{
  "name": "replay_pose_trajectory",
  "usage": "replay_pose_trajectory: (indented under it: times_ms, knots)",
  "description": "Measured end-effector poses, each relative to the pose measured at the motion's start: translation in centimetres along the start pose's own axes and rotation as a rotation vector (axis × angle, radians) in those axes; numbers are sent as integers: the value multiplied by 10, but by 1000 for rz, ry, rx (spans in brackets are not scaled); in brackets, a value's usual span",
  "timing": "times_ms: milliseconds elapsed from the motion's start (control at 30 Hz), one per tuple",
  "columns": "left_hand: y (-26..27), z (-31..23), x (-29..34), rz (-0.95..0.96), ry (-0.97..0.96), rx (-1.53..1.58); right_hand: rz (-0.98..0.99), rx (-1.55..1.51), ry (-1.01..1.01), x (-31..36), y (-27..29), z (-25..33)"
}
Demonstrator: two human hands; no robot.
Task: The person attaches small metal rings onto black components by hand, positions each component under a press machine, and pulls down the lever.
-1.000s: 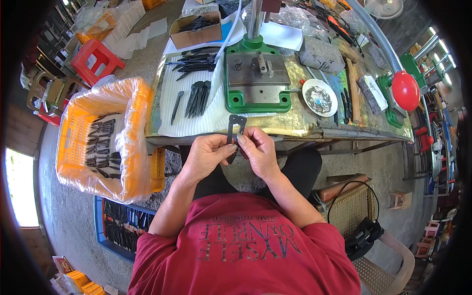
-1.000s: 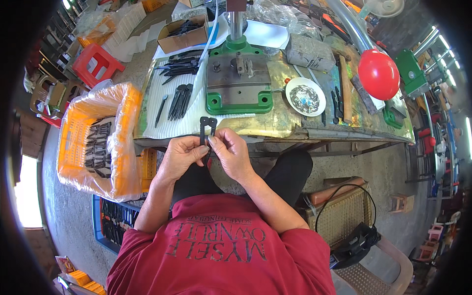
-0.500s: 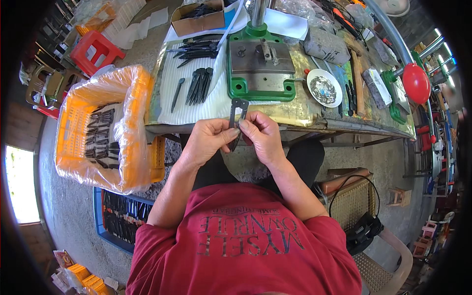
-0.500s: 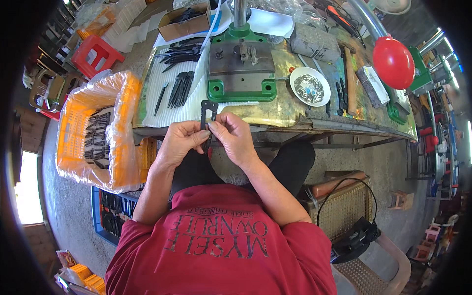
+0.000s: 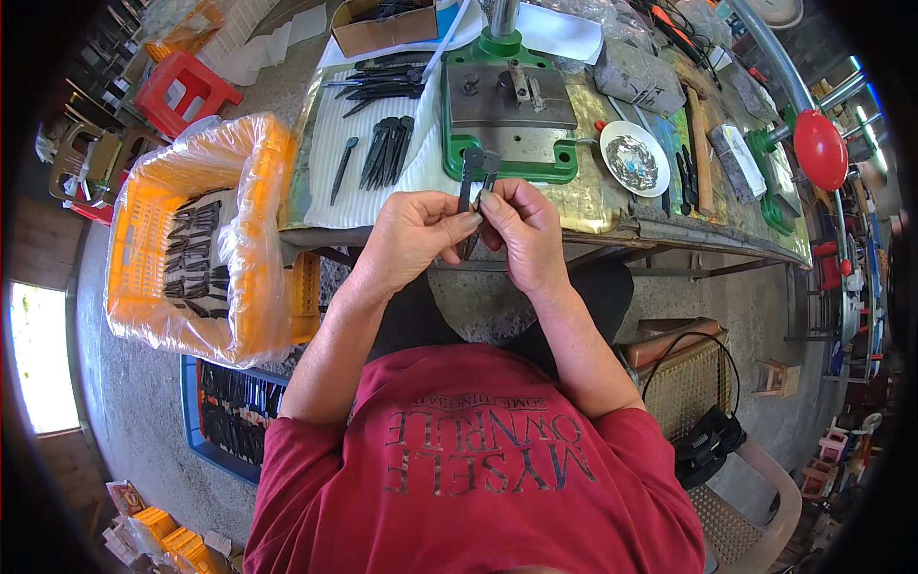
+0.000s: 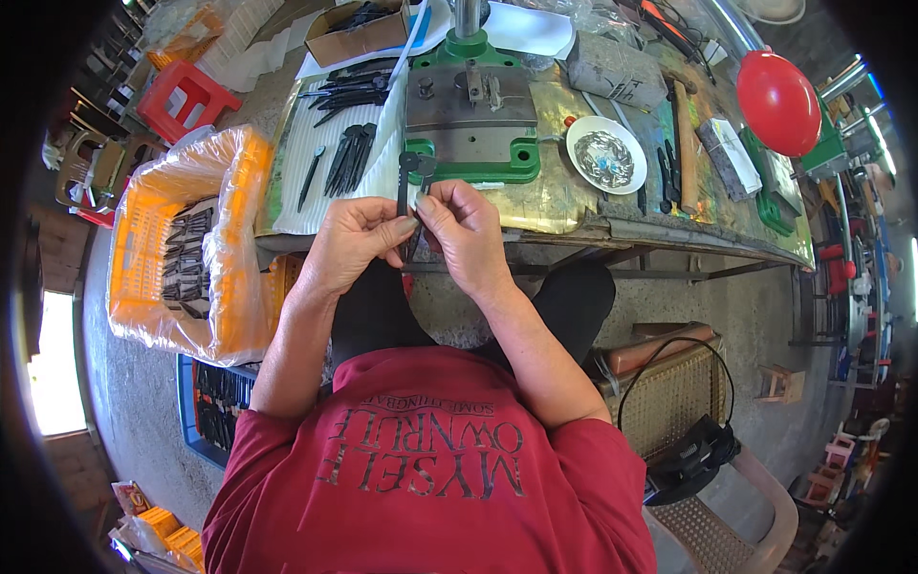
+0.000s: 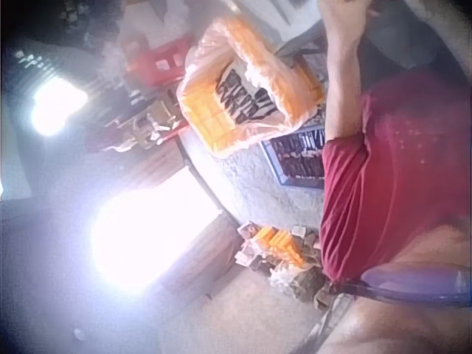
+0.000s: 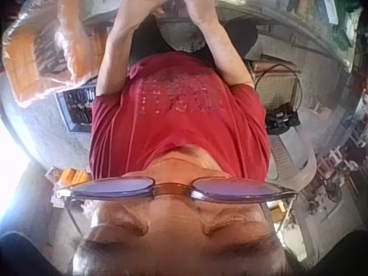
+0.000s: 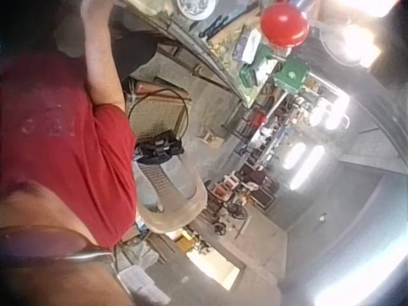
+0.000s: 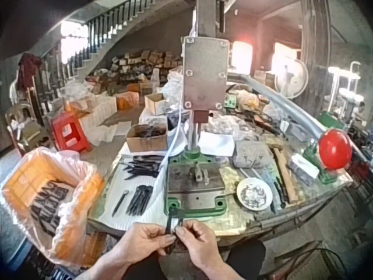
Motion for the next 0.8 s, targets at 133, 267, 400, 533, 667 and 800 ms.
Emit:
replay_pose_trajectory:
  times_ms: [133,267,400,533,667,800]
  knots:
    - [-3,-4,-7,20,4,-48,-53,16,42,-2,4,6]
    - [-6,-9,-13,34,-10,-37,-51,7,69,-5,6,12]
    - [-7,-10,-18,61,-18,-60,-73,7,60,-5,8,16]
    - [-7,-10,-22,67,-15,-79,-79,-4,64,-7,9,20]
    - [-8,-11,-28,75,-27,-96,-84,16,80,-9,11,24]
    - [-8,-15,-33,79,-38,-109,-86,14,96,-12,13,29]
Point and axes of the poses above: each hand's wrist, its own x-axis away from the middle knuckle, its own y-axis out of the back of the hand, z = x × y, the point moved 7 cm from there along -x, towards the middle knuckle, and after that the axes turned 13 degrees about -y, right-handed, at the moved point
